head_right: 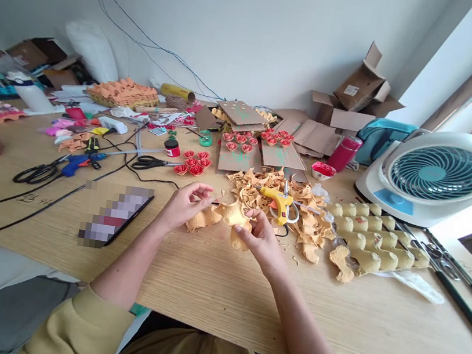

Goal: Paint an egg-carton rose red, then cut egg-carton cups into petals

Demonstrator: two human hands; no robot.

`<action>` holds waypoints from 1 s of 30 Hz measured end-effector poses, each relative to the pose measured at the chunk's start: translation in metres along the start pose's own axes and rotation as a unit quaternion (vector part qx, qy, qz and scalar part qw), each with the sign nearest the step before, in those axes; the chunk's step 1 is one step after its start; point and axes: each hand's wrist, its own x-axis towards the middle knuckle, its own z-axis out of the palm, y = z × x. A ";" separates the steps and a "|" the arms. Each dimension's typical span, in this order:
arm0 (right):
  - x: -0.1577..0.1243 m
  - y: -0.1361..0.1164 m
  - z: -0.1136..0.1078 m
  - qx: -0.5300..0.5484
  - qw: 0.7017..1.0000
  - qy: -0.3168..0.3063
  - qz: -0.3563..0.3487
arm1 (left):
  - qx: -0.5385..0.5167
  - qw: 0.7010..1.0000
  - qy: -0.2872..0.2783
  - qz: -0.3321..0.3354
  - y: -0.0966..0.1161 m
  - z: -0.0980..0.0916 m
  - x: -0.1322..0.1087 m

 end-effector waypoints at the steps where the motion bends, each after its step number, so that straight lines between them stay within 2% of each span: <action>1: 0.000 -0.001 0.001 -0.007 1.000 -0.004 0.000 | -0.044 0.999 -0.018 0.015 0.004 0.001 -0.002; 4: -0.001 -0.002 0.004 -0.019 1.000 -0.024 0.001 | -0.150 0.980 -0.115 0.060 0.014 0.008 -0.009; 6: 0.000 -0.002 0.004 -0.030 0.999 -0.033 0.001 | -0.162 0.971 -0.161 0.074 0.016 0.015 -0.014; 8: 0.000 -0.002 0.003 -0.039 0.999 -0.036 -0.002 | -0.149 0.970 -0.180 0.070 0.017 0.022 -0.017; 10: 0.001 -0.002 0.003 -0.039 0.999 -0.035 -0.012 | -0.141 0.974 -0.171 0.056 0.016 0.028 -0.018; 12: 0.000 -0.002 0.003 -0.047 0.998 -0.028 -0.039 | -0.152 0.978 -0.136 0.039 0.015 0.032 -0.018; 15: -0.003 0.000 0.004 -0.131 0.987 -0.001 -0.094 | -0.190 0.979 -0.080 0.007 0.013 0.039 -0.019; 18: -0.005 0.005 0.005 -0.260 0.950 0.062 -0.160 | -0.217 0.973 -0.075 -0.023 0.010 0.047 -0.021; 21: -0.005 0.010 0.006 -0.333 0.911 0.106 -0.218 | -0.246 0.963 -0.100 -0.037 0.006 0.052 -0.024; 23: -0.004 0.012 0.005 -0.360 0.897 0.085 -0.242 | -0.258 0.958 -0.119 -0.038 0.005 0.053 -0.025; 26: -0.004 0.014 0.005 -0.390 0.878 0.036 -0.276 | -0.226 0.965 -0.128 -0.035 0.007 0.050 -0.025; 30: -0.004 0.014 0.004 -0.409 0.857 0.020 -0.314 | -0.200 0.971 -0.131 -0.025 0.012 0.049 -0.024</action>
